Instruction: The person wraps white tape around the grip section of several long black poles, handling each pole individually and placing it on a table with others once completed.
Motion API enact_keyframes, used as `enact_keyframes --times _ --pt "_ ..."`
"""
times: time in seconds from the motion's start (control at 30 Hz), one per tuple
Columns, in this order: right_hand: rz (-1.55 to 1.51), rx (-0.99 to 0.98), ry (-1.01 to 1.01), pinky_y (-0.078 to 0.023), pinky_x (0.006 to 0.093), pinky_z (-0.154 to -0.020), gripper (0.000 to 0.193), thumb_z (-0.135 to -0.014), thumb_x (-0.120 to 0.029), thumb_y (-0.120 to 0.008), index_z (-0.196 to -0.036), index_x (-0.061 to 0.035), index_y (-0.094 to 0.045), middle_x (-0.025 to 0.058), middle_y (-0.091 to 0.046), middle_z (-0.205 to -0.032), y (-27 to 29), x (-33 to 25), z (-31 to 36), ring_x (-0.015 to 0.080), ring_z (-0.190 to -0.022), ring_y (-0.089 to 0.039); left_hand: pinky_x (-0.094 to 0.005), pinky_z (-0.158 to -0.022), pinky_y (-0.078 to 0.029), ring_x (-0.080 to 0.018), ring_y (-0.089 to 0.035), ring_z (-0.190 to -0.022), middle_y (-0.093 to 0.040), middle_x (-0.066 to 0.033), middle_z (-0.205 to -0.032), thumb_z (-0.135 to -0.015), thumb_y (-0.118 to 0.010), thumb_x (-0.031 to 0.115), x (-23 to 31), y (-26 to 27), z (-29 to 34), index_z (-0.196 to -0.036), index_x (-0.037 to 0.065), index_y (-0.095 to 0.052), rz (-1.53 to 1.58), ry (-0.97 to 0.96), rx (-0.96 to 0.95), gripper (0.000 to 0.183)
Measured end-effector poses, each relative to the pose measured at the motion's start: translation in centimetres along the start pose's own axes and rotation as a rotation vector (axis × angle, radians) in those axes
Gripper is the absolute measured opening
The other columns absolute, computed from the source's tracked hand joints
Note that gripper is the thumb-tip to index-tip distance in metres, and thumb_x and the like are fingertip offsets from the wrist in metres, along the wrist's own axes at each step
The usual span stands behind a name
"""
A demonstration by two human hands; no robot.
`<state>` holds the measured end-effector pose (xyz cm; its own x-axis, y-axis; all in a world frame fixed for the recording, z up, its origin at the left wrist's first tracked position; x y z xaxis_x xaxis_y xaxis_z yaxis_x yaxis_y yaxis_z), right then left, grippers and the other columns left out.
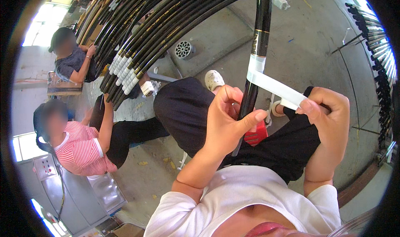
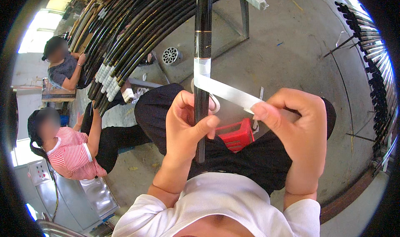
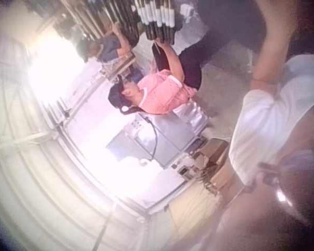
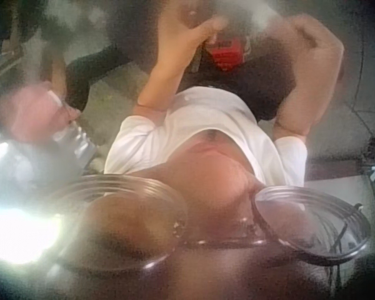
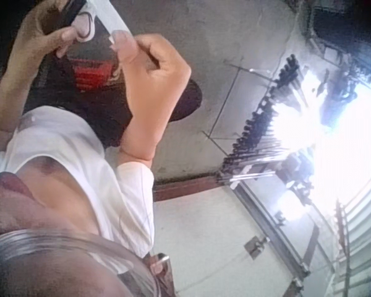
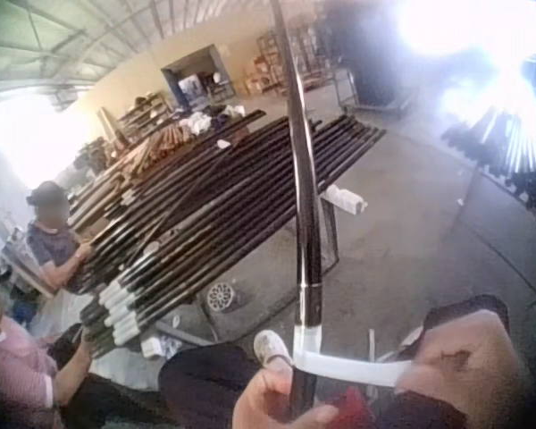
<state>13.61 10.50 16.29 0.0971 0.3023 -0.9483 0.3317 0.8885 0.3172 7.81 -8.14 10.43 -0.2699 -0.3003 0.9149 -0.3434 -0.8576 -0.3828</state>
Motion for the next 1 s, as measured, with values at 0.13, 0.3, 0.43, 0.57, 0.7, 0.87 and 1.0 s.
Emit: enact_keyframes --times 0.13,0.3,0.43,0.57,0.7,0.87,1.0 --pt "-0.101 -0.039 -0.045 -0.032 0.0187 -0.047 0.03 -0.078 -0.024 -0.073 -0.063 0.0005 -0.063 0.0001 -0.056 -0.057 -0.3 1.5 -0.4 0.0033 -0.053 -0.046 -0.0218 -0.049 -0.047 -0.0122 -0.057 -0.053 -0.059 -0.0075 -0.079 -0.081 -0.071 0.02 0.1 -0.6 0.6 -0.096 0.001 -0.049 0.069 -0.008 -0.091 0.033" --pt "-0.204 -0.08 -0.071 -0.031 0.0185 -0.046 0.029 -0.078 -0.024 -0.073 -0.066 0.0003 -0.063 -0.0016 -0.054 -0.057 -1.1 2.1 -1.1 0.0031 -0.052 -0.044 -0.0197 -0.045 -0.042 -0.01 -0.049 -0.046 -0.058 -0.0062 -0.076 -0.086 -0.063 0.034 0.4 -0.9 0.7 -0.105 -0.004 -0.051 0.077 0.106 -0.184 0.044" --pt "-0.167 -0.088 -0.037 -0.03 0.0183 -0.046 0.028 -0.078 -0.023 -0.073 -0.067 0.0004 -0.063 -0.0028 -0.053 -0.057 -1.7 2.7 -1.1 0.0026 -0.052 -0.043 -0.0196 -0.037 -0.034 -0.0079 -0.044 -0.044 -0.055 -0.0072 -0.081 -0.084 -0.067 0.026 -0.3 -1.2 0.6 -0.109 -0.001 -0.044 0.093 -0.059 -0.164 0.043" --pt "-0.123 -0.098 -0.063 -0.032 0.0184 -0.048 0.027 -0.078 -0.023 -0.073 -0.068 0.0005 -0.064 -0.0032 -0.054 -0.058 -1.9 3.2 -1.6 0.0021 -0.055 -0.044 -0.0217 -0.031 -0.034 -0.0102 -0.045 -0.039 -0.054 -0.0119 -0.084 -0.078 -0.072 0.009 -0.4 -1.0 0.3 -0.105 0.004 -0.038 0.114 -0.035 -0.131 0.045" --pt "-0.271 -0.127 -0.096 -0.036 0.0186 -0.053 0.024 -0.078 -0.021 -0.073 -0.071 0.0007 -0.066 -0.0016 -0.058 -0.061 -2.8 3.9 -2.0 0.0024 -0.06 -0.048 -0.0253 -0.036 -0.047 -0.021 -0.059 -0.048 -0.058 -0.0169 -0.088 -0.081 -0.065 -0.001 -0.6 -1.2 0.7 -0.108 0.005 -0.036 0.321 0.021 -0.168 0.04" --pt "-0.405 -0.186 -0.068 -0.041 0.0183 -0.058 0.016 -0.078 -0.014 -0.071 -0.078 0.0017 -0.068 0.0012 -0.064 -0.068 -4.1 3.3 -2.4 0.0036 -0.063 -0.053 -0.0279 -0.04 -0.052 -0.0266 -0.065 -0.058 -0.06 -0.0223 -0.089 -0.093 -0.054 0.019 -0.9 -1.1 0.5 -0.115 0.0 -0.038 0.391 -0.002 -0.454 0.033" --pt "-0.448 -0.197 -0.072 -0.046 0.0191 -0.064 0.018 -0.078 -0.012 -0.07 -0.089 0.0031 -0.068 0.0032 -0.066 -0.074 -4.6 3.6 -2.4 0.0053 -0.07 -0.058 -0.0192 -0.043 -0.042 -0.0129 -0.054 -0.049 -0.06 -0.0185 -0.091 -0.096 -0.046 0.029 -1.0 -1.2 0.5 -0.117 -0.001 -0.042 0.352 0.188 -0.495 0.037"
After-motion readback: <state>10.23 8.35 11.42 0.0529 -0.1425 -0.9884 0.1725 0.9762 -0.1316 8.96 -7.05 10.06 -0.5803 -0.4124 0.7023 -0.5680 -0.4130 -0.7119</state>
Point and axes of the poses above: each hand's wrist, its own z-axis away from the middle knuckle, its own y-axis out of the back of the hand, x = y × z, the point moved 4 cm from there along -z, towards the middle knuckle
